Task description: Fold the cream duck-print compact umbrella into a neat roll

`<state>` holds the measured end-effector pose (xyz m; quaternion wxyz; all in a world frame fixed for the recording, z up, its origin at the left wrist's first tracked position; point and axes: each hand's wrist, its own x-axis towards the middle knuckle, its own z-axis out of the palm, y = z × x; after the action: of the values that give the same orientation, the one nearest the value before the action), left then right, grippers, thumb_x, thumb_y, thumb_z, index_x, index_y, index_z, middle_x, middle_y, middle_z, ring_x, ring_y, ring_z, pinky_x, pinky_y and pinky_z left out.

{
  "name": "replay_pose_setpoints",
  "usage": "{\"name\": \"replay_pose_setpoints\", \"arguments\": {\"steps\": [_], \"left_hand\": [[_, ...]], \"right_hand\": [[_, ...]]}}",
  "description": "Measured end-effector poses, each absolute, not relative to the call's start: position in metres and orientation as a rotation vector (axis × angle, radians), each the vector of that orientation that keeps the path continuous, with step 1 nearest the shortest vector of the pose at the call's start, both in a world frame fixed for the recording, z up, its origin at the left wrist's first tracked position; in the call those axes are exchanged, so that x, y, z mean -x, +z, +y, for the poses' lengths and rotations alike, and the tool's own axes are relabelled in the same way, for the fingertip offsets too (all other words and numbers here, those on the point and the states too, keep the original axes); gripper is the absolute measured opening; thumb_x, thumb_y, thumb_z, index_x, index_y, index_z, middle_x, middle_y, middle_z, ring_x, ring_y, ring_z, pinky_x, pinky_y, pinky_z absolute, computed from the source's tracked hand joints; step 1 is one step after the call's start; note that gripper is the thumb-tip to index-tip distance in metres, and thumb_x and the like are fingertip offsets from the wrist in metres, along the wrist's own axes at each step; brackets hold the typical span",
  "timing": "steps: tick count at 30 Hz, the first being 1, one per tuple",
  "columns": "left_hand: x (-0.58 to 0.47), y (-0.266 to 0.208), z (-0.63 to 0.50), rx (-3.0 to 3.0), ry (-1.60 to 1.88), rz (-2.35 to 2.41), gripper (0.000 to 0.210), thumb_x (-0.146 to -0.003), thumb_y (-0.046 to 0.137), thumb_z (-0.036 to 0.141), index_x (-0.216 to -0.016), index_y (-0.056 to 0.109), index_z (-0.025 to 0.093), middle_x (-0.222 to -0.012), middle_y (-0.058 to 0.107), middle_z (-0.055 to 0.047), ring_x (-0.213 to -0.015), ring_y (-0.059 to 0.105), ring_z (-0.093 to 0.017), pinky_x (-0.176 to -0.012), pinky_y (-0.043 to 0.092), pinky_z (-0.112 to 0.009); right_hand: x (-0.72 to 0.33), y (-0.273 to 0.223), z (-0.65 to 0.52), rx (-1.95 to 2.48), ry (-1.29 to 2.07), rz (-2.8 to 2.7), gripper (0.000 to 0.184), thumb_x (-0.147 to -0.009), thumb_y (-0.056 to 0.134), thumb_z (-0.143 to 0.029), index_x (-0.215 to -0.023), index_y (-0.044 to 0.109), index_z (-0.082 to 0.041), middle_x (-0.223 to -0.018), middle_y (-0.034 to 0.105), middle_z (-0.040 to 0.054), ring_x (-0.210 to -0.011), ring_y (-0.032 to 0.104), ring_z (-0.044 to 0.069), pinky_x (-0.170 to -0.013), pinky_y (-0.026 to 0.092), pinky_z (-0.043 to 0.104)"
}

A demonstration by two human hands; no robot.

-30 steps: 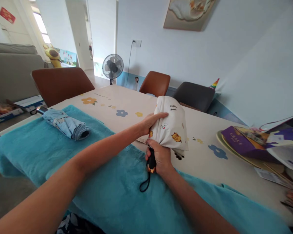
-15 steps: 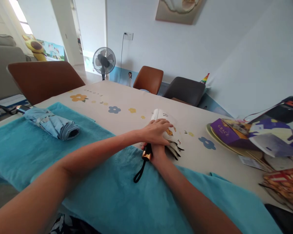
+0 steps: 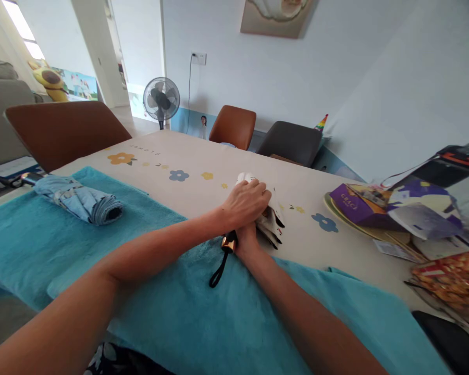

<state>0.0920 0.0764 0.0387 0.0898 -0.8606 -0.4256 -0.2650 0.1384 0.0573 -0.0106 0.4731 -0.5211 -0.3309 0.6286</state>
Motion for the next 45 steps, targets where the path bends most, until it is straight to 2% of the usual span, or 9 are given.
{"name": "replay_pose_setpoints", "arguments": {"steps": [4,16,20,25,28,31,39,42,45], "left_hand": [[-0.069,0.055,0.086,2.370,-1.075,-1.622,0.021,-0.085,0.044,0.016,-0.095,0.062,0.019,-0.099,0.063,-0.008,-0.096,0.055,-0.023,-0.074,0.041,-0.031],[-0.016,0.065,0.110,2.172,-1.477,-2.169,0.017,-0.078,0.045,0.020,-0.077,0.062,0.017,-0.061,0.057,-0.002,-0.062,0.057,-0.017,-0.059,0.042,-0.028],[-0.007,0.067,0.113,2.370,-1.478,-2.132,0.033,-0.076,0.044,0.016,-0.103,0.063,0.018,-0.067,0.061,-0.003,-0.057,0.057,-0.015,-0.060,0.046,-0.029],[0.006,0.073,0.112,2.624,-1.491,-2.050,0.064,-0.073,0.046,0.013,-0.136,0.045,0.024,-0.092,0.065,-0.006,-0.064,0.059,-0.013,-0.060,0.048,-0.027],[0.013,0.080,0.109,2.707,-1.390,-2.059,0.074,-0.070,0.047,0.011,-0.142,0.036,0.026,-0.101,0.064,-0.007,-0.064,0.058,-0.013,-0.059,0.048,-0.026],[0.020,0.085,0.107,2.769,-1.182,-2.093,0.071,-0.068,0.047,0.012,-0.137,0.045,0.026,-0.106,0.064,-0.007,-0.066,0.059,-0.013,-0.060,0.046,-0.027],[0.028,0.094,0.104,2.747,-0.101,-2.196,0.046,-0.068,0.050,0.016,-0.110,0.067,0.021,-0.067,0.067,-0.005,-0.069,0.062,-0.022,-0.068,0.043,-0.032],[0.023,0.094,0.100,2.550,0.224,-2.178,0.042,-0.067,0.053,0.011,-0.106,0.068,0.017,-0.081,0.071,-0.010,-0.079,0.063,-0.025,-0.074,0.043,-0.036],[0.017,0.090,0.098,2.383,0.145,-2.118,0.039,-0.076,0.051,0.014,-0.112,0.065,0.013,-0.107,0.068,-0.017,-0.098,0.061,-0.029,-0.085,0.041,-0.040]], "right_hand": [[-0.140,-0.009,0.039,1.250,1.633,-0.689,0.022,-0.082,0.055,-0.024,-0.062,0.048,-0.019,-0.042,0.045,-0.0028,-0.035,0.043,0.011,-0.032,0.036,0.022],[-0.145,-0.001,0.035,1.092,1.690,-0.596,0.038,-0.074,0.066,-0.052,-0.069,0.049,-0.018,-0.046,0.046,-0.0051,-0.034,0.042,0.008,-0.029,0.035,0.020],[-0.148,0.001,0.035,1.105,1.677,-0.639,0.047,-0.076,0.055,-0.066,-0.068,0.046,-0.020,-0.044,0.046,-0.0045,-0.034,0.043,0.009,-0.028,0.033,0.020],[-0.151,0.000,0.038,1.093,1.732,-0.650,0.049,-0.075,0.053,-0.069,-0.068,0.045,-0.021,-0.044,0.045,-0.0052,-0.033,0.042,0.009,-0.028,0.033,0.020],[-0.152,-0.001,0.038,1.091,1.753,-0.628,0.041,-0.077,0.061,-0.058,-0.069,0.045,-0.021,-0.044,0.045,-0.0054,-0.033,0.043,0.009,-0.028,0.033,0.020],[-0.151,-0.001,0.037,1.111,1.755,-0.616,0.036,-0.077,0.065,-0.049,-0.069,0.045,-0.020,-0.045,0.044,-0.0057,-0.033,0.043,0.009,-0.028,0.034,0.020],[-0.147,-0.001,0.037,1.162,1.708,-0.590,0.019,-0.079,0.059,-0.022,-0.067,0.046,-0.018,-0.043,0.044,-0.0058,-0.031,0.039,0.007,-0.029,0.036,0.019],[-0.145,0.000,0.036,1.250,1.706,-0.633,0.020,-0.081,0.054,-0.020,-0.063,0.045,-0.018,-0.038,0.043,-0.0047,-0.029,0.040,0.008,-0.027,0.033,0.019],[-0.142,0.000,0.033,1.312,1.639,-0.700,0.020,-0.078,0.053,-0.018,-0.061,0.044,-0.018,-0.035,0.043,-0.0040,-0.028,0.041,0.010,-0.026,0.032,0.019]]}}
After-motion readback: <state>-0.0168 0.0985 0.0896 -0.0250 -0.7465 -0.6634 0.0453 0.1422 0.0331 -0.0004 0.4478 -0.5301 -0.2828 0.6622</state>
